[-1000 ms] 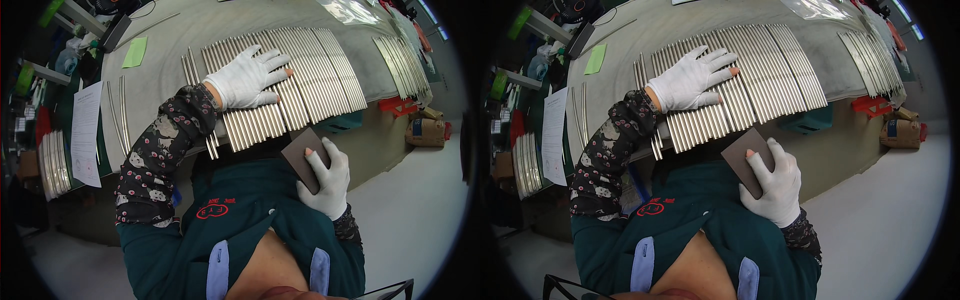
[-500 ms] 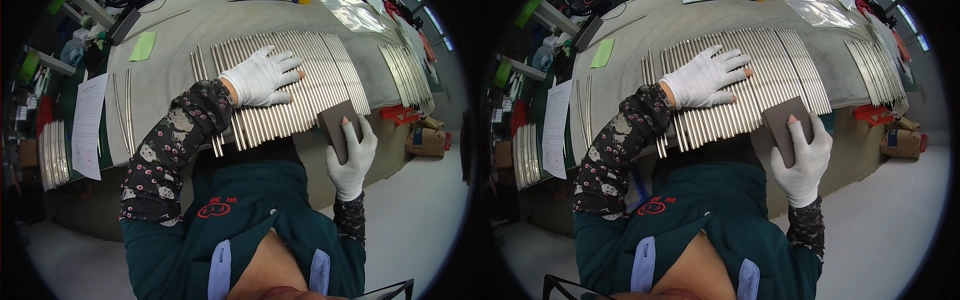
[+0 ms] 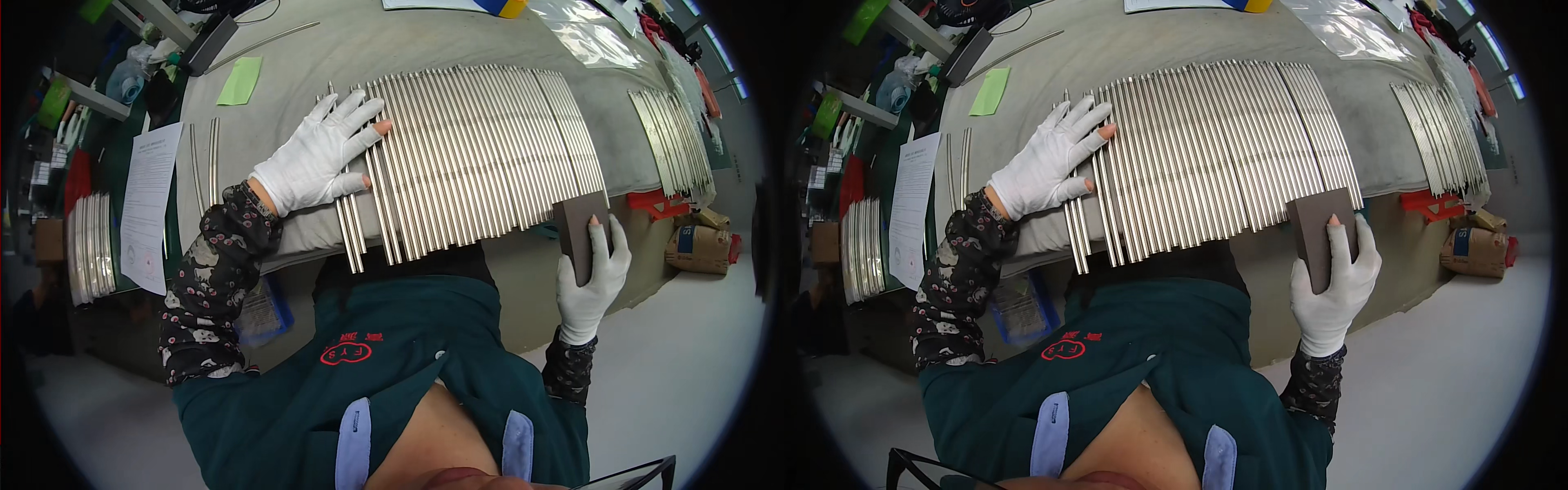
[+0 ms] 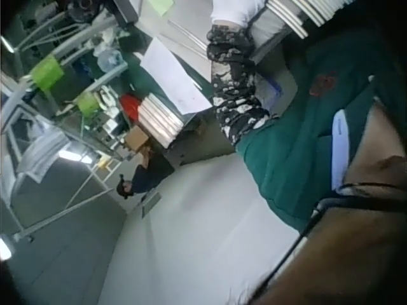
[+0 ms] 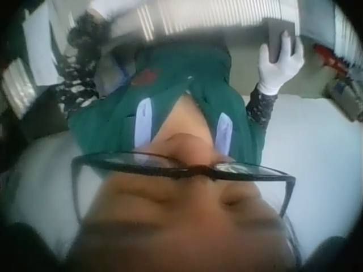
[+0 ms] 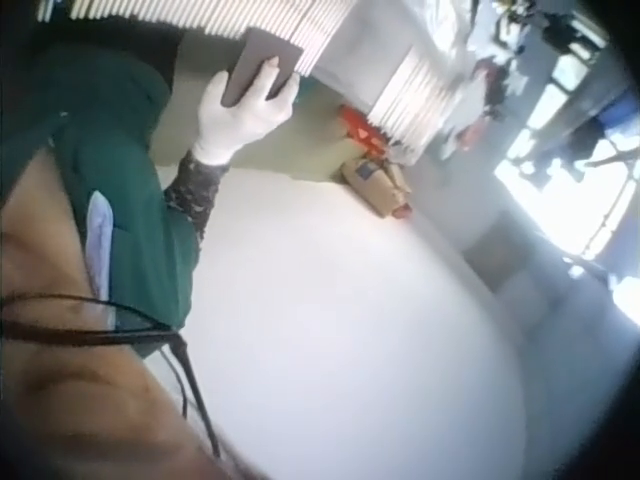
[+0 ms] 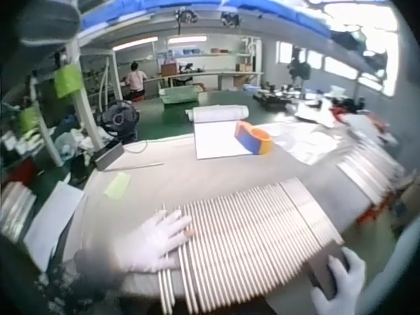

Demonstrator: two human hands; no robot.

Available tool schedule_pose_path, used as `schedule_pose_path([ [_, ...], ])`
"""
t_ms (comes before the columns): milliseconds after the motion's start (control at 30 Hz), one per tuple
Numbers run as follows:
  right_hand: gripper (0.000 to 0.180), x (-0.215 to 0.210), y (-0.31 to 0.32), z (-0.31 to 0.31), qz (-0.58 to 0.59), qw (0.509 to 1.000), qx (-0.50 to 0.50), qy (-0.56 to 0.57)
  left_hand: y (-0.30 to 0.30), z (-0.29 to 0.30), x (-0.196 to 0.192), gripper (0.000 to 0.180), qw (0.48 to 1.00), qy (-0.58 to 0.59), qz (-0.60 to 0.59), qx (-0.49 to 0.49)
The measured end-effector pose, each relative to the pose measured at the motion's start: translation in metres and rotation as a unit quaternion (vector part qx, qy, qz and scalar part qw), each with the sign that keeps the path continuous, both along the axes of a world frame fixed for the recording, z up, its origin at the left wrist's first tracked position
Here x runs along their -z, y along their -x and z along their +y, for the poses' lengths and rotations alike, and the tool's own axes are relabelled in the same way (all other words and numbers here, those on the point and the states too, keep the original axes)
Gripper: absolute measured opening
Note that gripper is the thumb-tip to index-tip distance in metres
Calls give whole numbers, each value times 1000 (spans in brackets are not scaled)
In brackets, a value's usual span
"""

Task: Sanding the surfaces of thin metal rods using a sanding block.

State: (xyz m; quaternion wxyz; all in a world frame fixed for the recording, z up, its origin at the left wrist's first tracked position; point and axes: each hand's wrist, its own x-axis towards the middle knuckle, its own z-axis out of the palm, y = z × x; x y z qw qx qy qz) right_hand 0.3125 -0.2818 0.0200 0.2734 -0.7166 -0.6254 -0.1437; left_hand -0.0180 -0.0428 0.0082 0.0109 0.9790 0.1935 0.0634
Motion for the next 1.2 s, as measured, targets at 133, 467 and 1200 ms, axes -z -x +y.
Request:
schedule_pose_path([
  [133, 66, -3, -2, 6, 0, 1000, 3, -11, -27, -4, -11, 83, 996, -35, 74, -26],
  [467, 67, 2, -12, -12, 13, 999, 41, 3, -50, 63, -4, 69, 980, -50, -74, -176],
  [1200, 66, 10, -46, -9, 17, 993, 112, -32, -88, 18, -29, 56, 990, -59, -106, -67],
])
